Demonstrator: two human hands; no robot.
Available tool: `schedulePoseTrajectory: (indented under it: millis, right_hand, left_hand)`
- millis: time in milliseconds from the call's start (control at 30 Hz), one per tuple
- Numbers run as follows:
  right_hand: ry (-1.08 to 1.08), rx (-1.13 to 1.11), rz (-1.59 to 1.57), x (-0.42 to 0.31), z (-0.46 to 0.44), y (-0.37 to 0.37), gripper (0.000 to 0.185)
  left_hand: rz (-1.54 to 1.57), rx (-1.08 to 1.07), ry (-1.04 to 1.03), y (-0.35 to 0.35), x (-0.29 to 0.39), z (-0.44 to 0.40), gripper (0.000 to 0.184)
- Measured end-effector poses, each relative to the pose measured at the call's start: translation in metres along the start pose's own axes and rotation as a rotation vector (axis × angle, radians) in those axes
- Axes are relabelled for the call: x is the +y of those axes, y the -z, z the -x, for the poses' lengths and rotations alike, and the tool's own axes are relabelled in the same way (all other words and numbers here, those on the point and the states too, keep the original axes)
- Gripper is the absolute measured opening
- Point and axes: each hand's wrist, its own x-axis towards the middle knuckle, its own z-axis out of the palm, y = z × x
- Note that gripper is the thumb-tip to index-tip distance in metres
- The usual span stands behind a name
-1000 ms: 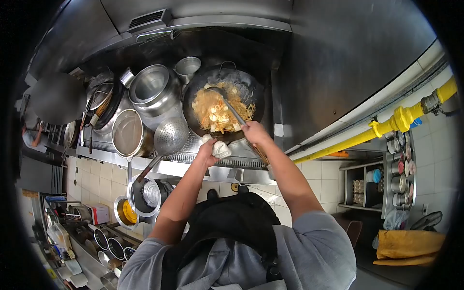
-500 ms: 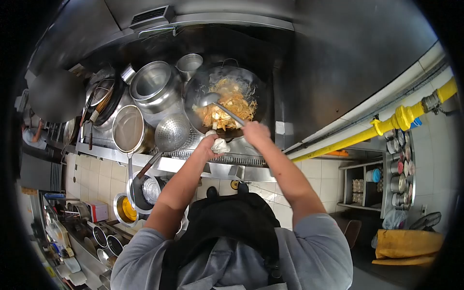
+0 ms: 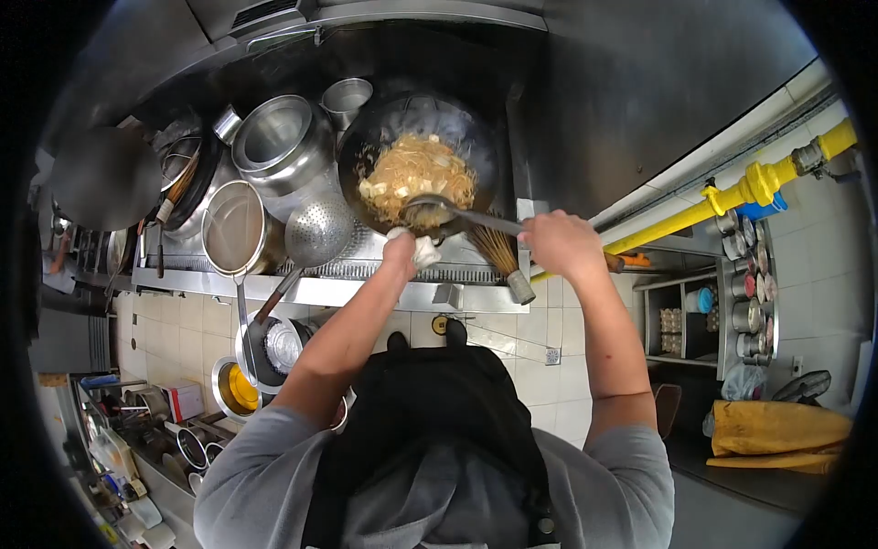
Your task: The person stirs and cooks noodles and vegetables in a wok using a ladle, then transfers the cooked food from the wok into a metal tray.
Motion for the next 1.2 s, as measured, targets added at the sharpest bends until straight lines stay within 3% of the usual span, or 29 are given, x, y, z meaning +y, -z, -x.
schedulePoseTrajectory:
  millis: [200, 300, 367, 433, 533, 600, 733, 800, 867, 933, 1000, 1067, 1133, 1200]
  right_hand:
    - [-0.029, 0.076, -0.129, -0.028, -0.048, -0.078, 0.033]
    - [-0.143, 0.083, -0.182, -0.049, -0.046, -0.117, 0.036]
    - [-0.202, 0.278, -0.211, -0.055, -0.035, -0.148, 0.036]
    - [-0.185, 0.313, -0.229, -0.052, -0.015, -0.169, 0.038]
    - [-0.168, 0.284, -0.22, -0.041, 0.01, -0.159, 0.039]
    - [-0.139, 0.191, -0.19, -0.039, 0.029, -0.12, 0.037]
    - [-0.014, 0.226, -0.166, -0.032, 0.034, -0.071, 0.032]
    - [-0.034, 0.1, -0.115, -0.04, 0.02, -0.064, 0.028]
    - [-0.012, 0.252, -0.206, -0.04, -0.007, -0.096, 0.028]
    - [-0.1, 0.174, -0.21, -0.051, -0.035, -0.126, 0.031]
    - [-0.163, 0.264, -0.248, -0.066, -0.041, -0.157, 0.033]
    - [-0.221, 0.34, -0.284, -0.069, -0.028, -0.185, 0.036]
    - [-0.196, 0.401, -0.324, -0.063, -0.019, -0.199, 0.04]
    - [-0.163, 0.479, -0.292, -0.053, -0.001, -0.199, 0.039]
  left_hand:
    - [-0.03, 0.019, 0.009, 0.015, -0.008, 0.0, 0.023]
    - [-0.146, 0.1, -0.246, 0.028, -0.025, 0.046, 0.027]
    - [-0.207, 0.096, -0.232, 0.053, -0.062, 0.072, 0.028]
    - [-0.213, 0.14, -0.217, 0.057, -0.066, 0.11, 0.026]
    - [-0.028, 0.013, -0.09, 0.048, -0.047, 0.079, 0.027]
    - [-0.096, 0.07, -0.013, 0.017, -0.013, 0.057, 0.029]
    - [0.136, -0.001, 0.057, -0.003, 0.014, 0.101, 0.026]
    - [0.165, -0.094, 0.083, 0.0, 0.018, 0.095, 0.024]
    - [0.037, 0.04, 0.088, 0.006, 0.007, 0.054, 0.022]
    - [0.033, 0.011, 0.013, 0.029, -0.026, 0.027, 0.025]
    - [-0.022, 0.015, -0.128, 0.053, -0.062, 0.045, 0.031]
    - [-0.058, 0.021, -0.128, 0.071, -0.085, 0.09, 0.039]
    - [-0.158, 0.064, -0.158, 0.087, -0.105, 0.083, 0.041]
    - [-0.057, 0.065, -0.056, 0.049, -0.05, 0.103, 0.028]
